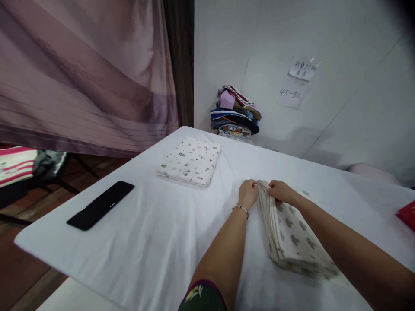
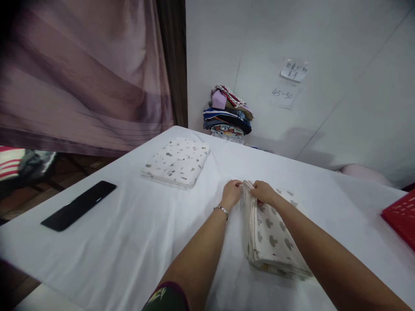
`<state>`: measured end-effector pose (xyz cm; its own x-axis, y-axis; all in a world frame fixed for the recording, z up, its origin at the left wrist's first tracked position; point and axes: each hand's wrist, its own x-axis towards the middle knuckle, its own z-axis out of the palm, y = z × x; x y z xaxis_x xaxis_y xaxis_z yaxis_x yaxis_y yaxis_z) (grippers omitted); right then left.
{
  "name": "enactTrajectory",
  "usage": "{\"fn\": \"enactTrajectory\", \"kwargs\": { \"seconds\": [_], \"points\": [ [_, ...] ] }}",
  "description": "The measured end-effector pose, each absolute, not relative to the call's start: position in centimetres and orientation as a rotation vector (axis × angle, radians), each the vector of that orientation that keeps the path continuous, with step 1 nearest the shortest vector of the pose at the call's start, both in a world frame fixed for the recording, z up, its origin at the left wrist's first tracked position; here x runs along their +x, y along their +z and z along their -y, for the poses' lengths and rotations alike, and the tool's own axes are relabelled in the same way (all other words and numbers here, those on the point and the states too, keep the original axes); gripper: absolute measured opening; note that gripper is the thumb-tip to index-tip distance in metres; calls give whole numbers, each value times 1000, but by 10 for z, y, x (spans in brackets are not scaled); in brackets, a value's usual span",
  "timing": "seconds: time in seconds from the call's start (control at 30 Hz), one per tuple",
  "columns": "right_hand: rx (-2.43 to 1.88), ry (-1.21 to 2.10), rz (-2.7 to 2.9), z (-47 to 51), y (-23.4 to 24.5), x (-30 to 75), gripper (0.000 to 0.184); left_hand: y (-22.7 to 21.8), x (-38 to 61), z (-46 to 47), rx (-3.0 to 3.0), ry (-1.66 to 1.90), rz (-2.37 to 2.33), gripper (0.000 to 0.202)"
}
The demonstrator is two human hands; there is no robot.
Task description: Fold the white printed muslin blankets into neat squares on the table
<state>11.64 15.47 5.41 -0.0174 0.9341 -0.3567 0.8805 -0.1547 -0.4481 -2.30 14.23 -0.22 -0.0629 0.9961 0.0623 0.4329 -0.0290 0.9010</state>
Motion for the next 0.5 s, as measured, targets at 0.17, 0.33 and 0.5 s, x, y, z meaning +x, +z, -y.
{"fn": "enactTrajectory", "kwargs": {
  "seconds": [0.17, 0.33, 0.5],
  "points": [
    [-2059, 1013, 1906, -150, 55, 116, 9, 1, -20, -137, 1684, 964, -1590, 22],
    [-2010, 1049, 1866, -149, 54, 118, 9, 5, -16, -134, 1778, 837, -1612, 22],
    [-1984, 1038, 1858, -150, 51, 120, 9, 4, -13, -134, 1769, 783, -1624, 22]
  ]
}}
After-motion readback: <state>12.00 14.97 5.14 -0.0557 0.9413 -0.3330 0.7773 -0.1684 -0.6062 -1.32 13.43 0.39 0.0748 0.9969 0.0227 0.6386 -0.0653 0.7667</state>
